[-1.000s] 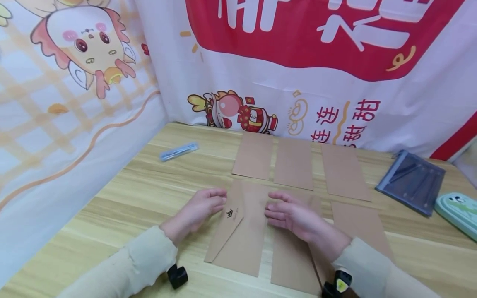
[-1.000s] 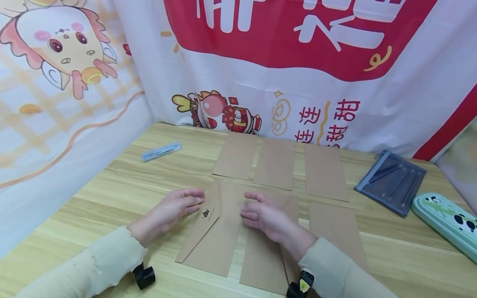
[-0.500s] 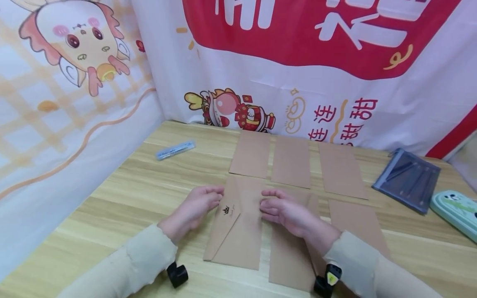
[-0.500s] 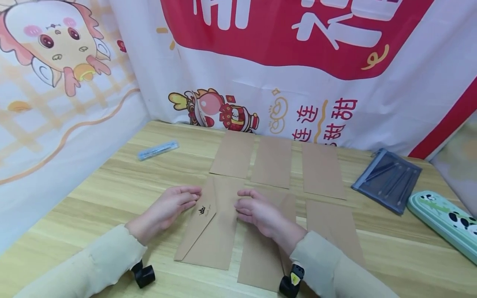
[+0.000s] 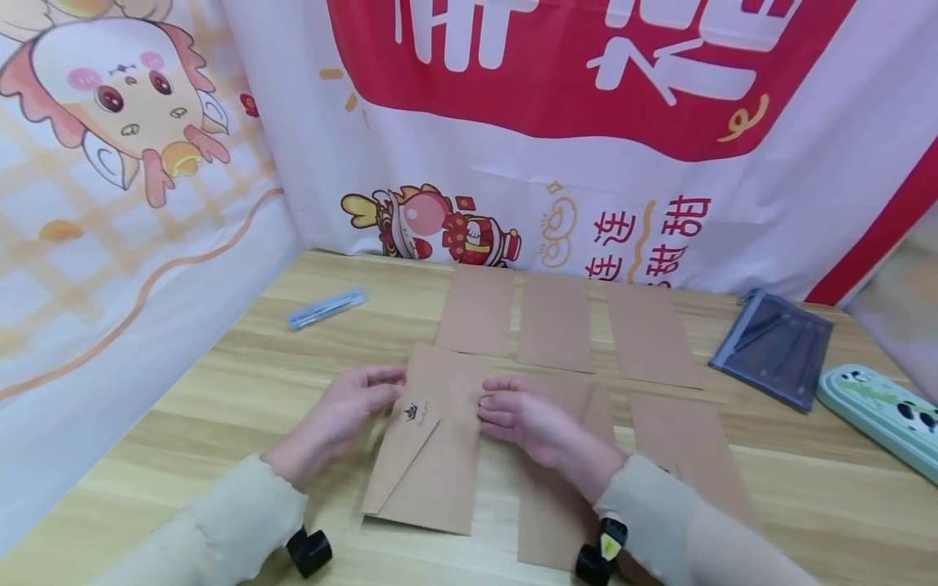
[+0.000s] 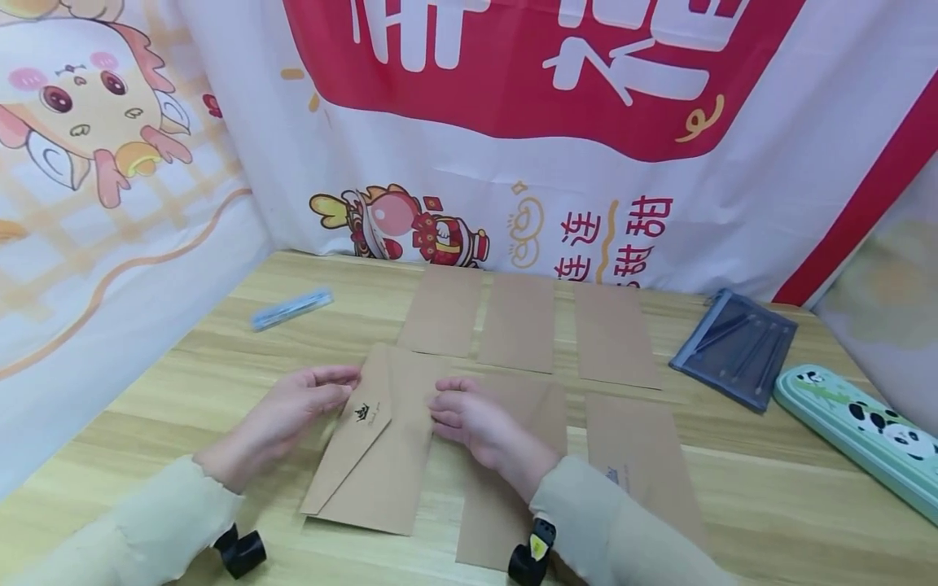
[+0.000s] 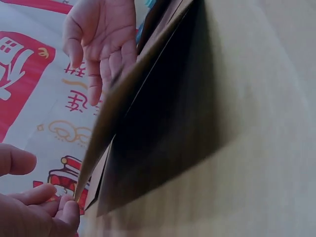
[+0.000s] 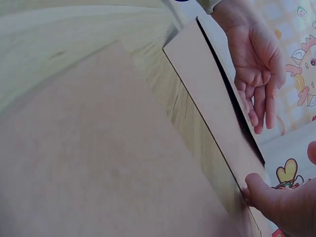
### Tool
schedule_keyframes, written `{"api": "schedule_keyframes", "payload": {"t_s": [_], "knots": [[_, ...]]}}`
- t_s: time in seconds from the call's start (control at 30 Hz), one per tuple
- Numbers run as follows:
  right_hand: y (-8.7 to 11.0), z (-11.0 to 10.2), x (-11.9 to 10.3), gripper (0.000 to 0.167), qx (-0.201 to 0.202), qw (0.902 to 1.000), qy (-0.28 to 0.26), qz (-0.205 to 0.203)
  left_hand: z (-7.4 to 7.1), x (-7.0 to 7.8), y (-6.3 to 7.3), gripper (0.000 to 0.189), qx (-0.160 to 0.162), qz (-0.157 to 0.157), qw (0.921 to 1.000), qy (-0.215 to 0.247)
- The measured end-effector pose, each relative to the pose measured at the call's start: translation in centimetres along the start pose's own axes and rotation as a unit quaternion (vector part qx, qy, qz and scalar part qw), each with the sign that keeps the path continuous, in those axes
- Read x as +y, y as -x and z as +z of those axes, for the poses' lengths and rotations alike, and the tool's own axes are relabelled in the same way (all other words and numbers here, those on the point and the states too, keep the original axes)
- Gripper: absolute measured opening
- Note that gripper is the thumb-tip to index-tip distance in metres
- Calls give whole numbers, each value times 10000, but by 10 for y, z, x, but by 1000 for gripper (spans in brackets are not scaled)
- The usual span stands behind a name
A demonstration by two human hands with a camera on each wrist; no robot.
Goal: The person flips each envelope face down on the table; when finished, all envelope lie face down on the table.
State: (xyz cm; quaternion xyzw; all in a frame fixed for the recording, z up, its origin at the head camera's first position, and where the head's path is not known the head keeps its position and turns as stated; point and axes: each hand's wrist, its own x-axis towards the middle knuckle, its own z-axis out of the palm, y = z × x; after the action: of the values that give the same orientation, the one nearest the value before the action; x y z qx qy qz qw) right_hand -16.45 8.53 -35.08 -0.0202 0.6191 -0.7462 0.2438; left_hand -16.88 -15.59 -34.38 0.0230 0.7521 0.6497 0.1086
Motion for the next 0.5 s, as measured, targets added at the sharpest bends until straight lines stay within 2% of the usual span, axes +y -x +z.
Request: {"api": "schedule_keyframes", "payload": {"t_s": [0.1,0.27,0.5], "knots": [[-3,6,4,43,17,9999,-109,25,-7,6,2,45,-42,142,9998,-153],[-6,14,10,45,70,9997,-217,-54,-12,15,0,46,-44,435,9990,-80],[-6,18,14,47,136,9994,-215,-220,0,26,4,48,-33,632,9979,124]]}}
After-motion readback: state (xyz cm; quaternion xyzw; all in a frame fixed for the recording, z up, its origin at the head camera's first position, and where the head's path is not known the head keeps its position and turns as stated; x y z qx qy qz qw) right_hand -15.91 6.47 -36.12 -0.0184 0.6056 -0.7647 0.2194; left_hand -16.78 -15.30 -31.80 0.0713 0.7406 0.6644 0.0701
